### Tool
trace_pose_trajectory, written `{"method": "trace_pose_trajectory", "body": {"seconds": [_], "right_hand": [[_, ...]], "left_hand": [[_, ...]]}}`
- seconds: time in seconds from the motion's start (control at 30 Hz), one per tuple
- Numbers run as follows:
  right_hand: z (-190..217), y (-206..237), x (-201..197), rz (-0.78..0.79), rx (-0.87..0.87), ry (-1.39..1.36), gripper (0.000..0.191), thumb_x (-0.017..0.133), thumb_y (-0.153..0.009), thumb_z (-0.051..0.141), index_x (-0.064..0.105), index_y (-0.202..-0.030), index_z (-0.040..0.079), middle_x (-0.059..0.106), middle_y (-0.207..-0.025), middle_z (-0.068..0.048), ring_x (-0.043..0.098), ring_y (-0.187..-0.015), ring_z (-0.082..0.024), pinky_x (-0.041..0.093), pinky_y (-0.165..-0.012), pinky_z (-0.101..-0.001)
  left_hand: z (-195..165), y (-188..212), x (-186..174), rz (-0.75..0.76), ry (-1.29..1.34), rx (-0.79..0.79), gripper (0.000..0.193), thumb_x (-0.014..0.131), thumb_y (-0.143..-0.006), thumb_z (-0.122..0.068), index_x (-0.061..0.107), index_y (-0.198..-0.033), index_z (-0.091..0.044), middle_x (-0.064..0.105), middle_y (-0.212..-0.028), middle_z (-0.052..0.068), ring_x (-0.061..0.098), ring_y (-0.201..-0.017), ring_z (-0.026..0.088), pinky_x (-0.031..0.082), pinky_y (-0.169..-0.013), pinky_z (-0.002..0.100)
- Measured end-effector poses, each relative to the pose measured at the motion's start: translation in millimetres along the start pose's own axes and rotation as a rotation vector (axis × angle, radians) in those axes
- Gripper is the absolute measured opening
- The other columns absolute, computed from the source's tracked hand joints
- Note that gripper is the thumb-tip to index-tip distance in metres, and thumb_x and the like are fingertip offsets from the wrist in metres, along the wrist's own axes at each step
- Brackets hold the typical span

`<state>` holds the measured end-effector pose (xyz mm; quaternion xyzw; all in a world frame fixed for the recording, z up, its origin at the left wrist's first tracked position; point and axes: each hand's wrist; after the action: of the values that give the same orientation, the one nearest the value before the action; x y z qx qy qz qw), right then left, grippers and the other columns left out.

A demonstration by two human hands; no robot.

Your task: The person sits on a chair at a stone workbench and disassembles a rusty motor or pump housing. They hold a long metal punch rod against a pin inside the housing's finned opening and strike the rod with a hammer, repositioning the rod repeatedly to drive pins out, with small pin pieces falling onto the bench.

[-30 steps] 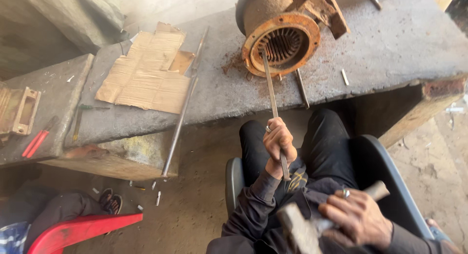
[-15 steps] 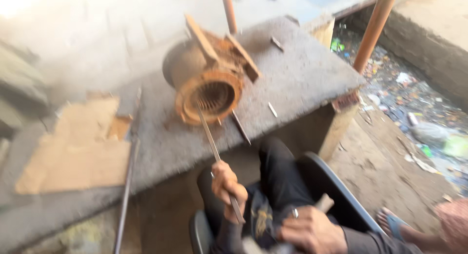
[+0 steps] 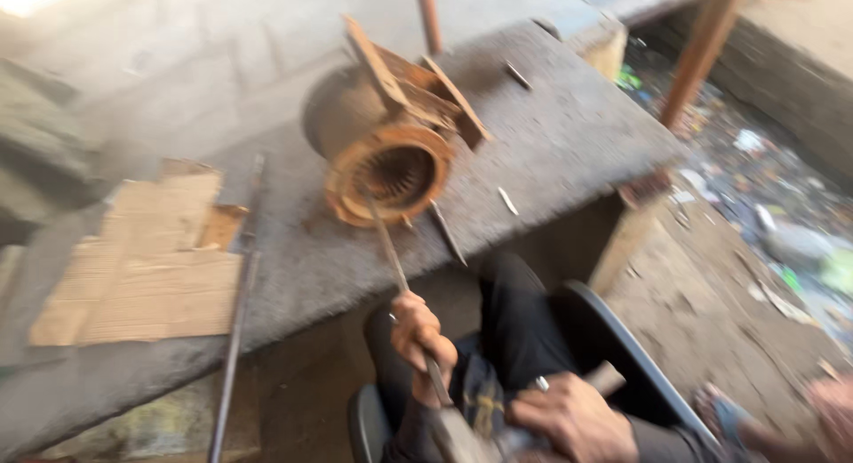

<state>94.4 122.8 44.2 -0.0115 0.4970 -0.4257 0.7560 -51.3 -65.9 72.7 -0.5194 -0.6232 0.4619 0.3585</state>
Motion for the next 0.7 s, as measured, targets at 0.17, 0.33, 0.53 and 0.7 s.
{"method": "trace_pose_trajectory", "body": {"seconds": [0.17,0.33,0.53,0.7], "right_hand": [[-7,2,4,-0.097,-0.062,-0.053,0.043,0.058,-0.097,0.052,0.058,-0.088,0.009,0.057,-0.078,-0.006,0.064,-0.069,-0.027,0.048,-0.06,-0.0402],[-21,1,17,-0.071,-0.066,-0.023,0.031,0.065,-0.099,0.038,0.07,-0.098,0.008,0.06,-0.073,-0.003,0.066,-0.065,-0.023,0.051,-0.06,-0.0384],[-21,4,15,-0.083,-0.011,0.057,0.039,0.074,-0.09,0.046,0.062,-0.089,0.009,0.062,-0.079,-0.007,0.064,-0.066,-0.028,0.049,-0.058,-0.0393],[-12,-12,4,-0.031,-0.022,0.017,0.028,0.071,-0.091,0.034,0.067,-0.098,0.008,0.06,-0.074,-0.006,0.067,-0.068,-0.026,0.051,-0.06,-0.039]], "left_hand": [[4,0,1,-0.008,-0.009,-0.019,0.049,0.034,-0.114,-0.028,0.035,-0.068,-0.011,0.038,-0.062,0.005,0.045,-0.06,0.022,0.049,-0.074,0.04],[17,4,6,-0.014,0.01,-0.018,0.053,0.035,-0.114,-0.033,0.033,-0.066,-0.011,0.038,-0.059,0.005,0.044,-0.057,0.021,0.046,-0.065,0.037],[21,6,8,0.01,-0.025,-0.003,0.053,0.032,-0.116,-0.034,0.034,-0.068,-0.01,0.039,-0.062,0.005,0.045,-0.059,0.023,0.046,-0.067,0.039],[28,5,11,-0.034,0.01,0.063,0.052,0.033,-0.115,-0.031,0.037,-0.067,-0.01,0.042,-0.063,0.006,0.049,-0.061,0.023,0.049,-0.07,0.039]]}}
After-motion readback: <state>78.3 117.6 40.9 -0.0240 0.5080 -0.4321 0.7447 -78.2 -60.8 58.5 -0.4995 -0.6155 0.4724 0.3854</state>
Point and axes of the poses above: each hand's wrist, its own y-axis away from the middle knuckle, its own x-axis out of the palm, z = x × y
